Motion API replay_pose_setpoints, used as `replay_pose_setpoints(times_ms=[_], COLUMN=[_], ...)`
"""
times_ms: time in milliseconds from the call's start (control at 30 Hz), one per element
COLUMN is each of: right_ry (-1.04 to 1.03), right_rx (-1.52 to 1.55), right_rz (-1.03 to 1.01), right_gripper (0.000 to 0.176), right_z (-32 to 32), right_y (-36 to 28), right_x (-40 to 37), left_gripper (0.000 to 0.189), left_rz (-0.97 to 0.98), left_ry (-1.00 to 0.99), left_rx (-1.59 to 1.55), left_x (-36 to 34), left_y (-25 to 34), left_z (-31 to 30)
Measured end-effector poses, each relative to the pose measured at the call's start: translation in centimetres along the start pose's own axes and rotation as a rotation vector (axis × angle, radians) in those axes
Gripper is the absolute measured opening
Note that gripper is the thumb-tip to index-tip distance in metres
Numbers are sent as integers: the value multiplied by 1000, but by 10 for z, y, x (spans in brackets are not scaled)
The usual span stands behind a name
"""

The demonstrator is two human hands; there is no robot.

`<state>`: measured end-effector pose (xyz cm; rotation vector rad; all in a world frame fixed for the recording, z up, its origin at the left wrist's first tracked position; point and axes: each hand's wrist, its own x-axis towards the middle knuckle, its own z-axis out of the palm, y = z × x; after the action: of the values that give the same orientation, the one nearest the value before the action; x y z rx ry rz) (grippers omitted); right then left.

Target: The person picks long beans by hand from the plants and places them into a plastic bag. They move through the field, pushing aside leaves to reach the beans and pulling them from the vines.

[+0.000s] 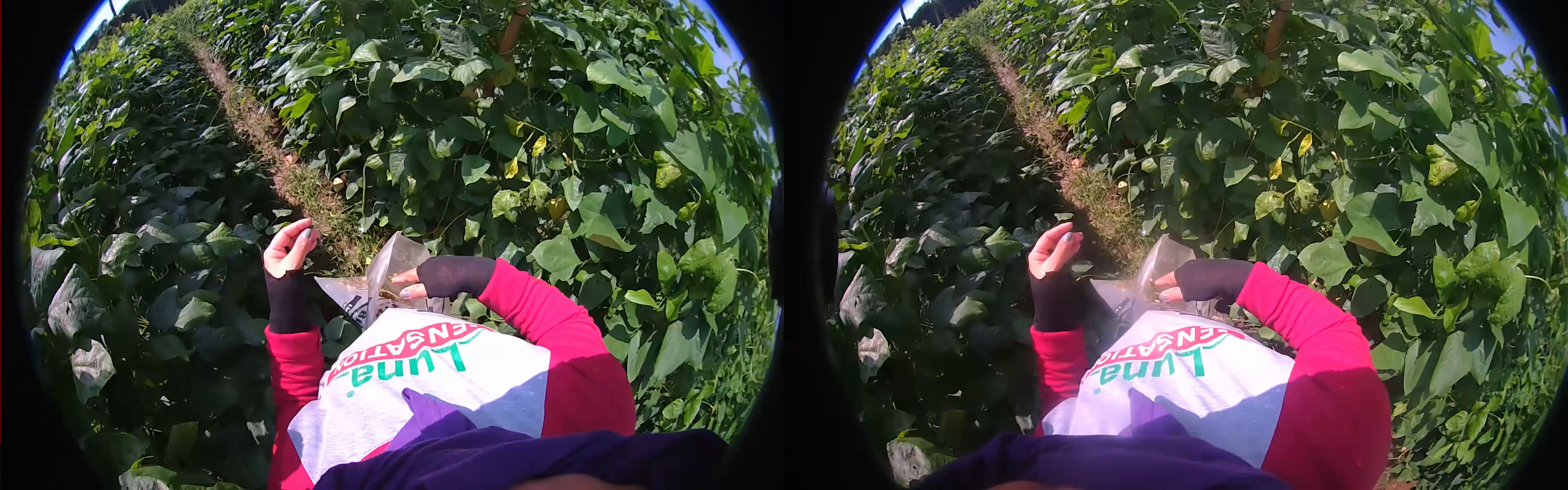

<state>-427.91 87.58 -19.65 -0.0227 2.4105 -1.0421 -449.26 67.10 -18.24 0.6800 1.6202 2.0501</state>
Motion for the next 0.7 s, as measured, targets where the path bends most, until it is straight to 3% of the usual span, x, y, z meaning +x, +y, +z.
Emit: replay_pose_setpoints(times_ms=[67,100,167,233,267,300,333,400,433,467,500,567,600,633,700], right_ry=[368,581,1051,1391,1494,1592,1657,1769,1813,1799,1805,1683,1329,1321,1678], right_rx=[111,133,-99,-297,-383,-472,-585,-880,-1061,-1015,-1024,-1243,-1500,-1498,-758], right_rz=[-150,-121,-215,-310,-318,-325,-335,-310,-271,-136,-134,23,461,468,96], right_gripper=[43,35,27,25,24,24,23,24,25,23,23,22,23,23,28], right_z=[-56,-88,-154,-218,-248,-276,-306,-368,-390,-399,-420,-462,-474,-479,-484], right_y=[-5,-14,-28,-27,-32,-33,-27,-17,-14,-27,-19,-6,-4,3,8], right_x=[-5,-10,-21,-29,-34,-37,-37,-34,-32,-33,-30,-24,-23,-19,-5], left_gripper=[24,24,25,28,29,30,31,29,26,25,23,25,25,27,29], left_rz=[98,146,282,366,384,568,648,1045,1313,1491,1551,1616,1613,1606,1593], left_ry=[-58,-84,-201,-367,-479,-544,-573,-586,-500,-435,-468,-407,-409,-329,-259], left_rx=[10,24,-13,65,80,294,414,531,701,920,1032,1207,1199,1261,1318], left_x=[36,56,94,130,150,166,176,208,228,244,262,289,299,308,319], left_y=[9,16,39,66,75,89,104,115,119,125,129,133,132,130,128], left_z=[1,4,30,65,85,107,135,181,202,217,229,247,248,247,241])
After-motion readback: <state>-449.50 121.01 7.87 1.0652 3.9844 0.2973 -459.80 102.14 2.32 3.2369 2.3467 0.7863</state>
